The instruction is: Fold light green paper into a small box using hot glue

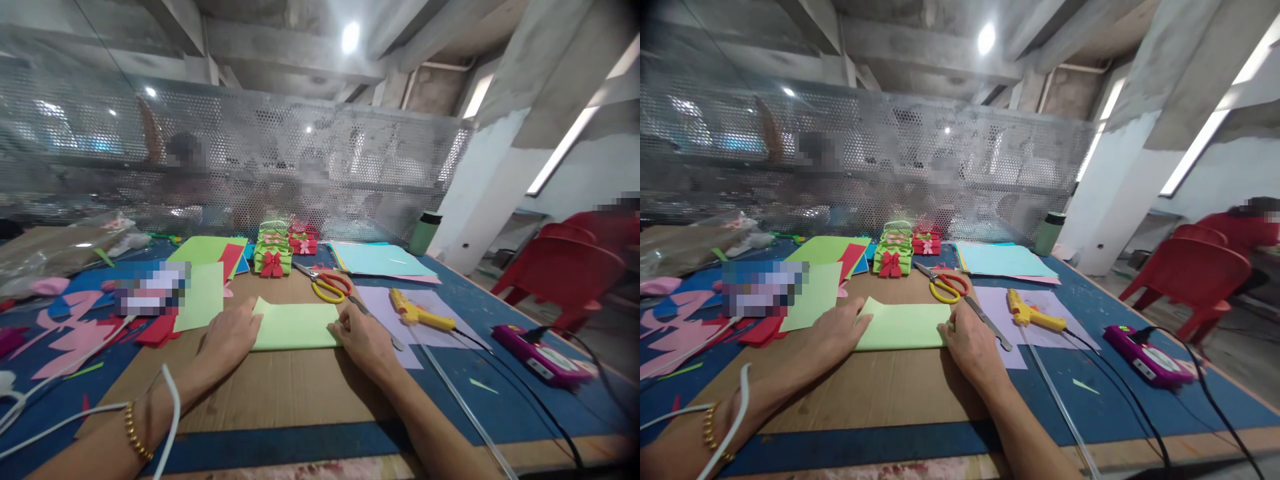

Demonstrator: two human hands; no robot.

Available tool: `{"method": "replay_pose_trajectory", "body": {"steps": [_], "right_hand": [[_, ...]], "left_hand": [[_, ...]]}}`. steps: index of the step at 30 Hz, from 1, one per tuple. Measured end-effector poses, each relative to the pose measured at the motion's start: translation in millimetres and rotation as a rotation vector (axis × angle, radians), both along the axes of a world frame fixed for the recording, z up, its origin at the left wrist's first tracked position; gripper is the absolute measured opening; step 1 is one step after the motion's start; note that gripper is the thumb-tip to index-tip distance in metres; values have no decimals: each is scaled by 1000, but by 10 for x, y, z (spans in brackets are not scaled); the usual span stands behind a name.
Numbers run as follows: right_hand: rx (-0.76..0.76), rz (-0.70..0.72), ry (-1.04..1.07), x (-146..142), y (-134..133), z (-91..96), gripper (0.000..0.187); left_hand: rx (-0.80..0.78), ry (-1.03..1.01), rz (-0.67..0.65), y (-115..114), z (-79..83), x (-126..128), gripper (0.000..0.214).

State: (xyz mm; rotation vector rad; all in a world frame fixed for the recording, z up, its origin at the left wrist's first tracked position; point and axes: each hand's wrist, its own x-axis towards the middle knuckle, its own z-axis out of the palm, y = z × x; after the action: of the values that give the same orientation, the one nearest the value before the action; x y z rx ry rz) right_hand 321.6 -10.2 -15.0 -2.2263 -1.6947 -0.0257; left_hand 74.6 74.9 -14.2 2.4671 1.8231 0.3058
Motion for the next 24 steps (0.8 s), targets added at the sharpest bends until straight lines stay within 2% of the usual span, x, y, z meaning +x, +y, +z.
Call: {"method": "replay_pose_trajectory", "body": {"steps": [13,24], "right_hand": [[-39,-37,-7,-45,27,80,16],[-58,43,-93,-80,-6,112,21]], "left_hand": [[-5,12,9,-14,35,15,26],[-24,-15,16,20,5,31,24]]}}
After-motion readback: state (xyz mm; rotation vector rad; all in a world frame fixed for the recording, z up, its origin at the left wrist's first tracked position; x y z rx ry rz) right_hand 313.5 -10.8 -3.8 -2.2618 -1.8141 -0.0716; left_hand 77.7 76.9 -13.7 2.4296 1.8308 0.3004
